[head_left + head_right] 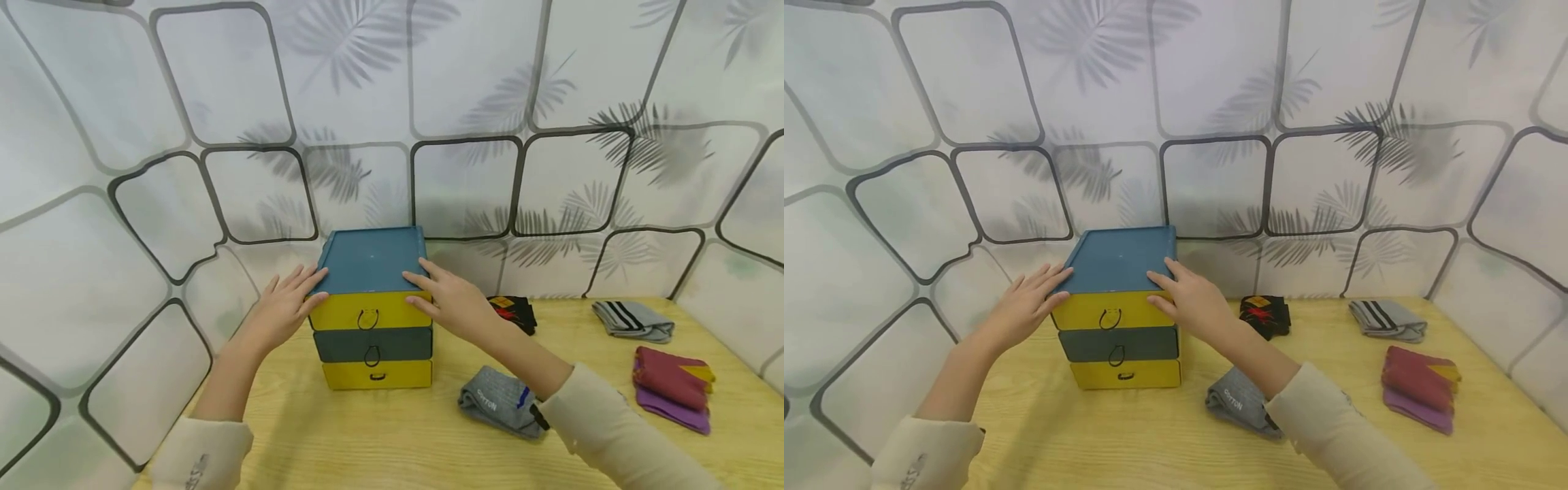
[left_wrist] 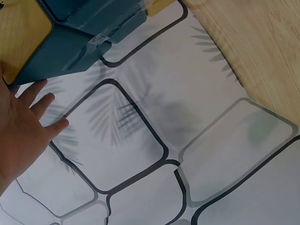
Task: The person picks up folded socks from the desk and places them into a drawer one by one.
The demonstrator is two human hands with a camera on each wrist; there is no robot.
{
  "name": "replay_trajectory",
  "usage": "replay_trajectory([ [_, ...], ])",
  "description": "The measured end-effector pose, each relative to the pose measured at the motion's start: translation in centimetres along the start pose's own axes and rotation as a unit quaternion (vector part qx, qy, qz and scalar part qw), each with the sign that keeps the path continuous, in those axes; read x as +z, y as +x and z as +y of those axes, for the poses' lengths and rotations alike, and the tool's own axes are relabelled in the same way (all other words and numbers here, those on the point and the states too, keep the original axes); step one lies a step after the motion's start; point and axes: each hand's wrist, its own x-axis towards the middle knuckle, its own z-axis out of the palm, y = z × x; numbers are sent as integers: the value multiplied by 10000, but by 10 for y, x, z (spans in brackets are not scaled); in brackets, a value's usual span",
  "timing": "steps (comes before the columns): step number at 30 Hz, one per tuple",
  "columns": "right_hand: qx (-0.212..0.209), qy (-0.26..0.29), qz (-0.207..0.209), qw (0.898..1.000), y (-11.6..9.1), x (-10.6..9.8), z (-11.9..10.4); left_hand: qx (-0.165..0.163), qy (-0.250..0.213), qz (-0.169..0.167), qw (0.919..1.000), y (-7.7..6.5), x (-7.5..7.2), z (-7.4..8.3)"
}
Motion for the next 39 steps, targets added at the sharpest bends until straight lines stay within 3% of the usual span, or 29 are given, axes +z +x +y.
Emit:
replay_trajectory([
  [9, 165, 221, -13, 9996, -9, -8, 6, 98, -272, -5, 9996, 12, 9, 3],
  [19, 229, 457, -134, 9986, -18, -13, 35, -39, -320, 168, 9993, 26, 22, 28],
  [26, 208, 266, -231, 9992, -14, -12, 40, -103, -285, 88, 9995, 31, 18, 24],
  [30, -261, -209, 270, 9991, -11, -12, 32, -85, -247, 26, 9997, 38, 6, 18],
  [33, -972, -595, 1233, 9858, -9, -11, 22, -100, -95, -117, 9998, 48, -2, 13],
  [36, -1715, -868, 2199, 9564, -8, -6, 8, -218, -13, -390, 9990, 57, -6, 10],
  [39, -2262, -1216, 2636, 9298, -8, 5, -7, -432, -43, -659, 9969, 62, -7, 6],
])
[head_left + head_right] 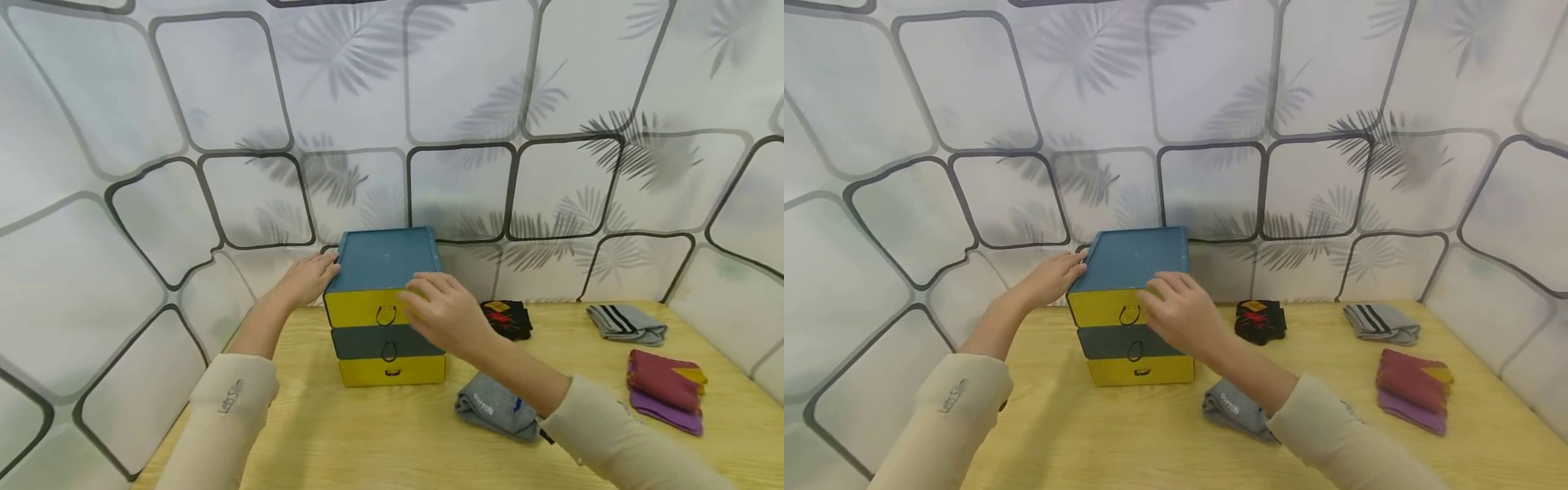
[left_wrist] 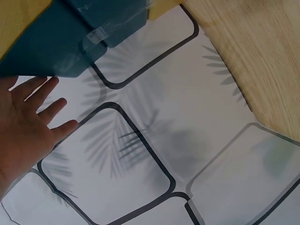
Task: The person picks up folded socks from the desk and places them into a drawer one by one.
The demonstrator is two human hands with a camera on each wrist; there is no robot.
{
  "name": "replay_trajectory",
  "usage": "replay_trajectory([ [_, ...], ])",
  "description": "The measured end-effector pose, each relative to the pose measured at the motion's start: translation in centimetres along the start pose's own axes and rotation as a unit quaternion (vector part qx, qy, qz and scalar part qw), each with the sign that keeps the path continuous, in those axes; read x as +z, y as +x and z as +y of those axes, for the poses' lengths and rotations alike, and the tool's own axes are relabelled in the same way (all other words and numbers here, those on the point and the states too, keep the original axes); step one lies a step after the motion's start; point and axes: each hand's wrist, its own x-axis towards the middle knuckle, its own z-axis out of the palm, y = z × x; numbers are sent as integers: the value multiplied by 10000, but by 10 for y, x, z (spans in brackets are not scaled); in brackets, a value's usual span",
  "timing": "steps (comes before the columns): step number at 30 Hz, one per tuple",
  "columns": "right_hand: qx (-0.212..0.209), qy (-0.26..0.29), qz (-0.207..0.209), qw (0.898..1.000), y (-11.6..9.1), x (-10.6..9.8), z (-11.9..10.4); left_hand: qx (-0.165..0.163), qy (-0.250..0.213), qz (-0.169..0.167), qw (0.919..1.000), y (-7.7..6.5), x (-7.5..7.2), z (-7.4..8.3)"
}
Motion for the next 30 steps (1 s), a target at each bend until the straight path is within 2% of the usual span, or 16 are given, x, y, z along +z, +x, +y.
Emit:
replay_trajectory([
  [3, -400, -354, -33, 9986, -1, 10, -16, -229, 116, -170, 9995, 0, -1, -2],
  [6, -612, -657, -264, 9956, -2, 19, -23, -346, 264, -241, 9988, -1, -2, -2],
  [10, -718, -654, -344, 9947, -1, 26, -21, -392, 432, -291, 9979, 1, -5, 3],
  [15, -710, -532, -118, 9960, -2, 31, -15, -420, 610, -358, 9966, 5, -5, 12],
  [23, -973, -518, 125, 9938, -7, 35, -15, -508, 397, -403, 9971, 6, -3, 11],
  [30, -1079, -437, 418, 9923, -6, 32, -17, -468, -38, -430, 9980, 4, 0, 4],
])
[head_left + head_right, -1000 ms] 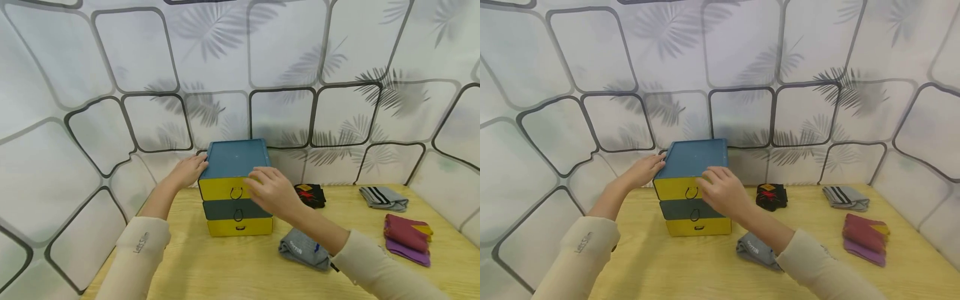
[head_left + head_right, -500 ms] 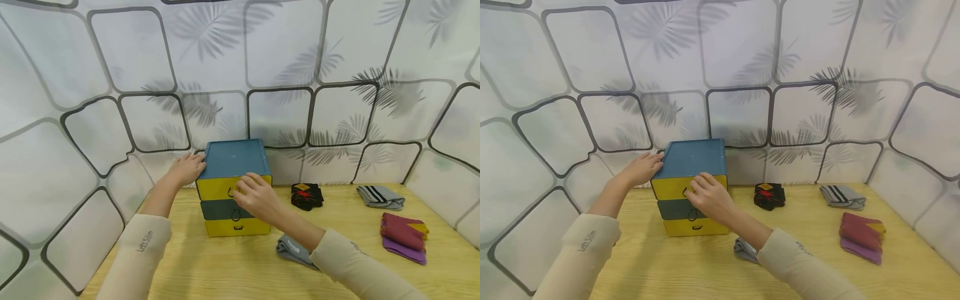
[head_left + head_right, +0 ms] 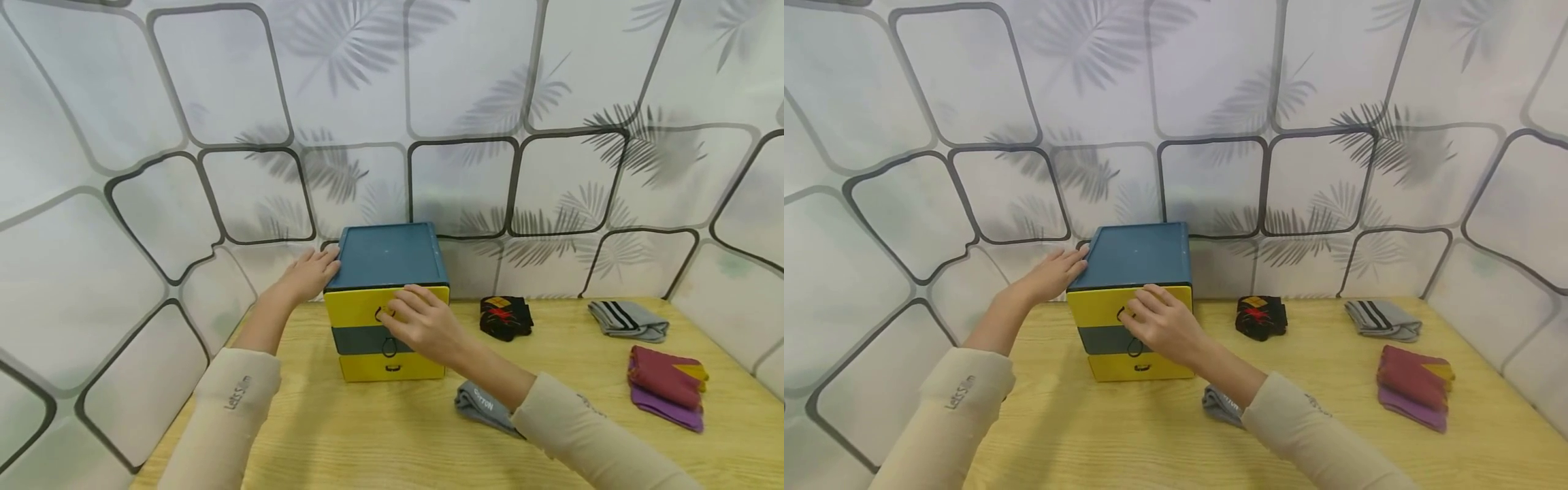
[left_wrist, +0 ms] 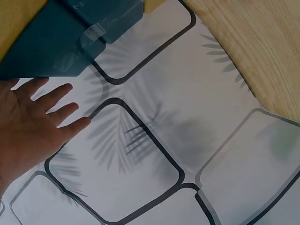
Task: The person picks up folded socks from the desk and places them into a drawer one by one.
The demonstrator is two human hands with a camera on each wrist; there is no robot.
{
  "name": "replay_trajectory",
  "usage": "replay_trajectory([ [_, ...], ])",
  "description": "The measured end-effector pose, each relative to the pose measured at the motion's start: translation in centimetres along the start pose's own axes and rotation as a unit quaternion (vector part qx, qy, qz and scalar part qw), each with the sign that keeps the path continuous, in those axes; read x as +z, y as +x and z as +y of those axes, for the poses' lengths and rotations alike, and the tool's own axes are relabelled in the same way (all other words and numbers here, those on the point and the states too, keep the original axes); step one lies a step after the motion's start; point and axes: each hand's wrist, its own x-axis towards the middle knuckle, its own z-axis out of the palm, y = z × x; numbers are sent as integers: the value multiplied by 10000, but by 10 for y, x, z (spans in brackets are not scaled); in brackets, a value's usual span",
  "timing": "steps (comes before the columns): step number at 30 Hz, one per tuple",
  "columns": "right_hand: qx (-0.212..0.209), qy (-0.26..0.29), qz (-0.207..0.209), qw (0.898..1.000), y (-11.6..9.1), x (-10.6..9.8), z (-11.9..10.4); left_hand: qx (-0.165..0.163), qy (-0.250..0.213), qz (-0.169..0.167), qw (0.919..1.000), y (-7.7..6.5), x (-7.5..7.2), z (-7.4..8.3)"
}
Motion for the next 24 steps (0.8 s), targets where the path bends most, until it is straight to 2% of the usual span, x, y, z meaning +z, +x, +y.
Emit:
replay_trajectory([
  [7, -130, -59, 100, 9998, 3, -8, -2, 566, -209, 298, 9977, 2, 1, -6],
  [11, -217, -56, 102, 9997, 3, -14, -4, 612, -669, 378, 9952, 2, 4, -8],
  [14, -293, -95, -6, 9995, 2, -20, -6, 657, -1389, 339, 9875, 3, 9, -11],
  [18, -339, -102, -115, 9993, 2, -27, -10, 704, -2329, 163, 9698, 3, 15, -15],
  [21, -330, -70, -117, 9994, 3, -32, -14, 582, -2684, 70, 9615, 2, 17, -16],
  [24, -303, -40, -107, 9995, 4, -34, -17, 530, -2839, 59, 9574, 1, 17, -16],
])
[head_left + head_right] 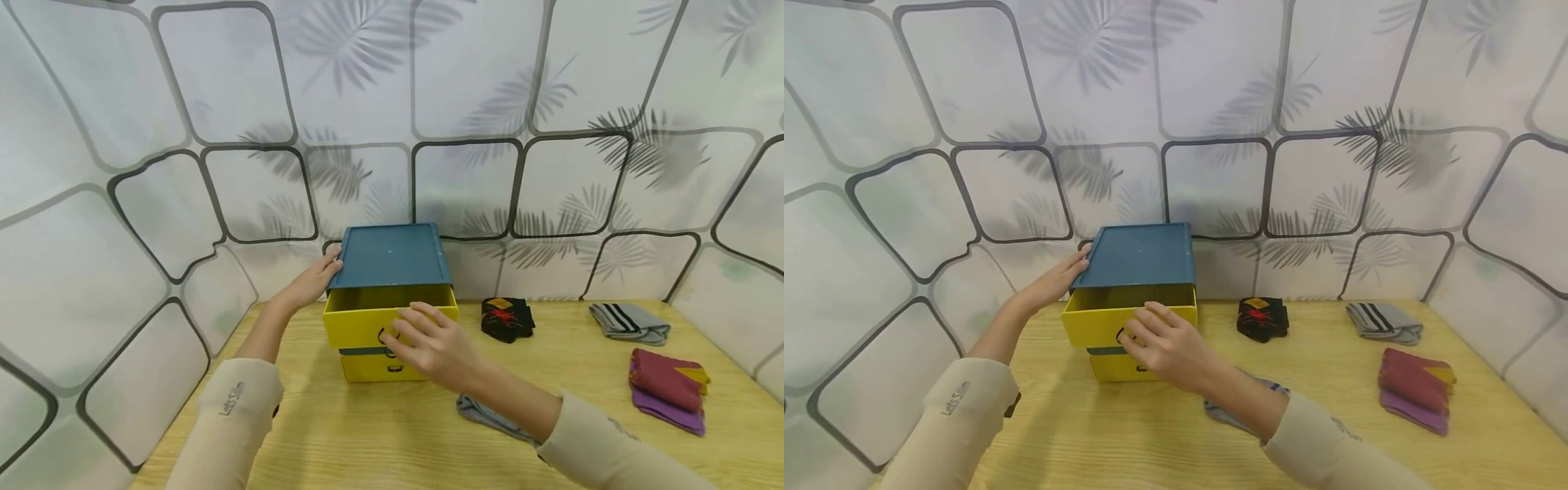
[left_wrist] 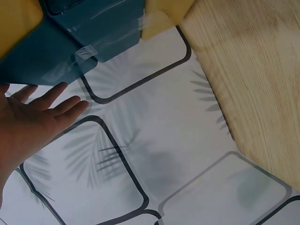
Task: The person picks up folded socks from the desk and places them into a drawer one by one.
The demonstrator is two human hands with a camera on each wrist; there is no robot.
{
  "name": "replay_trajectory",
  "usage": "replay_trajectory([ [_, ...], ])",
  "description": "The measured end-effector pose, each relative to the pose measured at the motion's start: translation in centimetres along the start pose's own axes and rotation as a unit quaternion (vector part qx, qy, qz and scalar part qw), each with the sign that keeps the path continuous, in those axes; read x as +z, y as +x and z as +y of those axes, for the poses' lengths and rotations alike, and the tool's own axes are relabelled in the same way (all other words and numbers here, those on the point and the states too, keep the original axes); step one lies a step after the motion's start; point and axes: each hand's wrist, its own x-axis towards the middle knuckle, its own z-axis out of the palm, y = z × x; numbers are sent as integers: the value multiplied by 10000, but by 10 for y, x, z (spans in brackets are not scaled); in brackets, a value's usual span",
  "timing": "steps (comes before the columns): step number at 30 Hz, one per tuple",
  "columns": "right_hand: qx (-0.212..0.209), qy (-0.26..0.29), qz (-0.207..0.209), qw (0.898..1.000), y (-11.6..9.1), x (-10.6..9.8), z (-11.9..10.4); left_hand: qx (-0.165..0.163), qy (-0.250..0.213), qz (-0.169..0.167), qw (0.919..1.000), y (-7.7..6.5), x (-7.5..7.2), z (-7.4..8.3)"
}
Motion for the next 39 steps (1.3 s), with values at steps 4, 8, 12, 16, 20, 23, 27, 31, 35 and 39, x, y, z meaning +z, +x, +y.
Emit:
replay_trajectory([
  [4, 44, 46, 52, 10000, 1, -4, -3, 12, -155, 15, 9999, -2, 1, 2],
  [8, 77, 126, 153, 9998, 0, -8, -5, -29, -146, 3, 9999, -2, 1, 3],
  [12, 85, 199, 297, 9993, -1, -11, -8, -78, -102, -96, 9999, -1, 1, 4],
  [16, 2, 152, 507, 9986, -1, -14, -11, -132, -76, -190, 9997, 0, -1, 4],
  [20, -20, 180, 592, 9981, -1, -18, -14, -162, -105, -225, 9996, -1, -1, 6],
  [23, 31, 236, 505, 9984, -2, -21, -17, -150, -209, -253, 9993, -2, 0, 6],
  [27, 57, 251, 509, 9984, -3, -24, -20, -131, -268, -289, 9991, -1, 1, 5],
  [31, 86, 320, 521, 9981, -2, -28, -23, -140, -143, -308, 9993, 0, 0, 5],
  [35, 126, 384, 545, 9977, -1, -34, -27, -125, -61, -390, 9991, 0, -2, 6],
  [39, 88, 437, 570, 9974, 1, -40, -32, -165, -80, -429, 9989, 0, -2, 7],
])
